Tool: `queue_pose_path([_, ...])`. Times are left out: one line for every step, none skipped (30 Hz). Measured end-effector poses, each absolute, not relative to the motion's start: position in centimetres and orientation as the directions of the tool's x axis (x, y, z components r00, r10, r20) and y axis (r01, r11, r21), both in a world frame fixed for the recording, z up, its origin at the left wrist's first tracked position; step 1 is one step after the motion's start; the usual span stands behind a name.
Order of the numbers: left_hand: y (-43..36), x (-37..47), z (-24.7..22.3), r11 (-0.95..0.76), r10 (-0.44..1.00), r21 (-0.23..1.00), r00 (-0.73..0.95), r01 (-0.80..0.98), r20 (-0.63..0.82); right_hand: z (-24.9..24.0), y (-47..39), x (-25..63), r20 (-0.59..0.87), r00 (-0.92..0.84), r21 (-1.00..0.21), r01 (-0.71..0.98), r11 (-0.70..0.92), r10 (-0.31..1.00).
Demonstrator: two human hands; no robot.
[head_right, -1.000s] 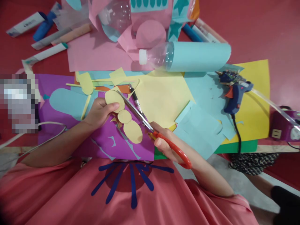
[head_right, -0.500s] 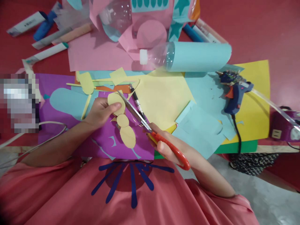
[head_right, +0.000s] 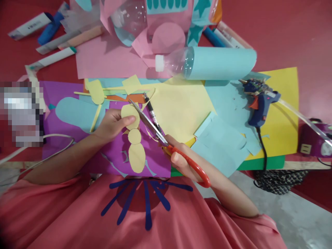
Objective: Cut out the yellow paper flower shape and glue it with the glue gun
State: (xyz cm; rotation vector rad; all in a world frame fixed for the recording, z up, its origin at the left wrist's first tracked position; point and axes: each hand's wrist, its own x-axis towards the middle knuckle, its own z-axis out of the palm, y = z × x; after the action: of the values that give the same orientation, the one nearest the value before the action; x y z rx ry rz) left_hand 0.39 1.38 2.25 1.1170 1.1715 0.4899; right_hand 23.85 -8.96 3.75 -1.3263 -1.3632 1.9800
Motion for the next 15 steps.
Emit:
queue_pose_path([1.4, 0.4, 2.3, 0.42, 0.799, 0.88, 0.368, 0.223, -0.475, 3.9, -8.9, 23.8, -0.479, -0.447, -0.875, 0.17, -0.454, 0.756])
queue_pose_path([1.4, 0.4, 2.4, 0.424, 0.798, 0.879, 0.368, 0.22, -0.477, 4.0, -8.8, 23.7, -0.48, -0.427, -0.873, 0.15, -0.464, 0.766])
queue_pose_path([1.4, 0.4, 2.4, 0.428, 0.796, 0.877, 0.369, 0.218, -0.48, 4.2, -8.7, 23.6, -0.48, -0.424, -0.871, 0.124, -0.476, 0.768])
queue_pose_path([1.4, 0.4, 2.5, 0.434, 0.793, 0.875, 0.369, 0.217, -0.485, 4.4, -8.5, 23.5, -0.482, -0.425, -0.867, 0.107, -0.487, 0.766])
queue_pose_path([1.4, 0.4, 2.5, 0.439, 0.791, 0.872, 0.367, 0.218, -0.49, 4.6, -8.3, 23.4, -0.482, -0.433, -0.864, 0.091, -0.495, 0.762])
queue_pose_path([1.4, 0.5, 2.6, 0.442, 0.791, 0.87, 0.363, 0.218, -0.493, 4.8, -8.2, 23.4, -0.481, -0.439, -0.862, 0.078, -0.501, 0.759])
queue_pose_path([1.4, 0.5, 2.6, 0.444, 0.792, 0.869, 0.358, 0.218, -0.495, 5.0, -8.0, 23.4, -0.479, -0.446, -0.86, 0.067, -0.506, 0.756])
queue_pose_path([1.4, 0.5, 2.7, 0.445, 0.793, 0.868, 0.354, 0.218, -0.495, 5.1, -7.9, 23.4, -0.477, -0.456, -0.858, 0.059, -0.509, 0.751])
queue_pose_path([1.4, 0.5, 2.7, 0.446, 0.796, 0.868, 0.348, 0.217, -0.496, 5.2, -7.9, 23.5, -0.475, -0.462, -0.858, 0.053, -0.511, 0.749])
queue_pose_path([1.4, 0.5, 2.7, 0.448, 0.797, 0.867, 0.344, 0.216, -0.497, 5.2, -7.9, 23.5, -0.47, -0.464, -0.86, 0.048, -0.509, 0.751])
queue_pose_path([1.4, 0.6, 2.7, 0.451, 0.797, 0.867, 0.34, 0.215, -0.499, 5.2, -7.9, 23.6, -0.467, -0.465, -0.861, 0.046, -0.506, 0.752])
queue_pose_path([1.4, 0.6, 2.7, 0.454, 0.797, 0.865, 0.337, 0.213, -0.501, 5.1, -7.9, 23.6, -0.468, -0.455, -0.862, 0.046, -0.505, 0.757])
queue_pose_path([1.3, 0.6, 2.8, 0.457, 0.797, 0.864, 0.335, 0.211, -0.504, 5.0, -8.0, 23.7, -0.47, -0.445, -0.862, 0.047, -0.504, 0.762])
queue_pose_path([1.3, 0.6, 2.8, 0.461, 0.796, 0.862, 0.333, 0.209, -0.506, 4.9, -8.0, 23.8, -0.477, -0.434, -0.86, 0.051, -0.508, 0.764])
queue_pose_path([1.3, 0.6, 2.8, 0.466, 0.794, 0.86, 0.332, 0.207, -0.51, 4.8, -8.1, 23.9, -0.487, -0.431, -0.855, 0.056, -0.516, 0.76])
